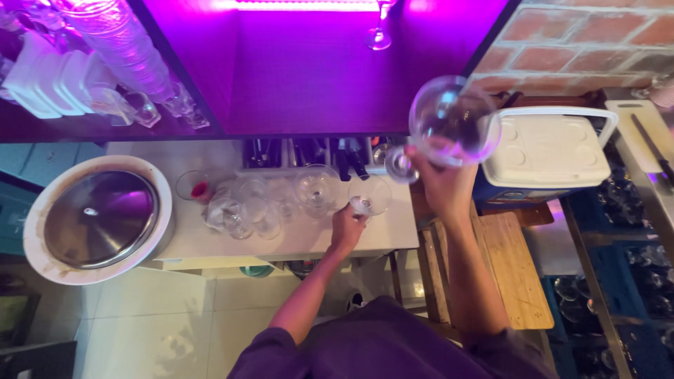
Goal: Organize silverware in a drawer, inspect a knife and tweezers at a prep station, and arrange various glasses on a shelf under purple lighting.
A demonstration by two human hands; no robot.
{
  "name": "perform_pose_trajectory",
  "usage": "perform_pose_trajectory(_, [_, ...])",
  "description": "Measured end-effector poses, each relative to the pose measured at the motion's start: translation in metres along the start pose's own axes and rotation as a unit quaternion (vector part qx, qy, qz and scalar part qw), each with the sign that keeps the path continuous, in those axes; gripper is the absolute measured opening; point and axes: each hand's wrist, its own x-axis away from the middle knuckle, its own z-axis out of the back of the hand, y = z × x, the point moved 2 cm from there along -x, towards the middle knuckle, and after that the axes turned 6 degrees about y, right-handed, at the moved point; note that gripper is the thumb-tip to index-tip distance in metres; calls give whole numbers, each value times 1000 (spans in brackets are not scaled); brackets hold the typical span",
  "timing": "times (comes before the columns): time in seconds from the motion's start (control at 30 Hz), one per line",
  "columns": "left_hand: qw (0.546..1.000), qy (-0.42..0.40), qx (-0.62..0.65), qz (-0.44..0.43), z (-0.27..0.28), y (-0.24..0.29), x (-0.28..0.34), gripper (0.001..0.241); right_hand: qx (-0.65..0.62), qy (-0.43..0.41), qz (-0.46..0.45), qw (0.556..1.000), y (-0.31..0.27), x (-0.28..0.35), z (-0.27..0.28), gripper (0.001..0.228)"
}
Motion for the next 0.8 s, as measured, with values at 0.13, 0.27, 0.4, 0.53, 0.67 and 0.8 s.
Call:
perform_pose_trajectory(0.13, [996, -35, -5, 86, 36, 25, 31, 57, -42, -8, 44, 998, -3, -45, -40, 25])
perform_pose_trajectory(0.27, [997, -52, 15, 49, 71, 8, 69, 59, -72, -49, 71, 994, 11, -97, -90, 20])
perform_pose_trajectory(0.4, [996, -49, 35, 71, 101, -26, 92, 50, -43, -82, 71, 993, 38, -148, -142, 19])
perform_pose_trajectory(0.53, [994, -38, 35, 101, 141, -4, 85, 48, -37, -86, 37, 995, 67, -190, -190, 22])
perform_pose_trajectory(0.67, [992, -49, 54, 103, 163, 29, 76, 43, 22, -64, 25, 997, 107, -227, -232, 25])
perform_pose_trajectory(0.8, [993, -80, 45, 79, 172, 65, 58, 41, 65, -33, -29, 997, 146, -253, -264, 25])
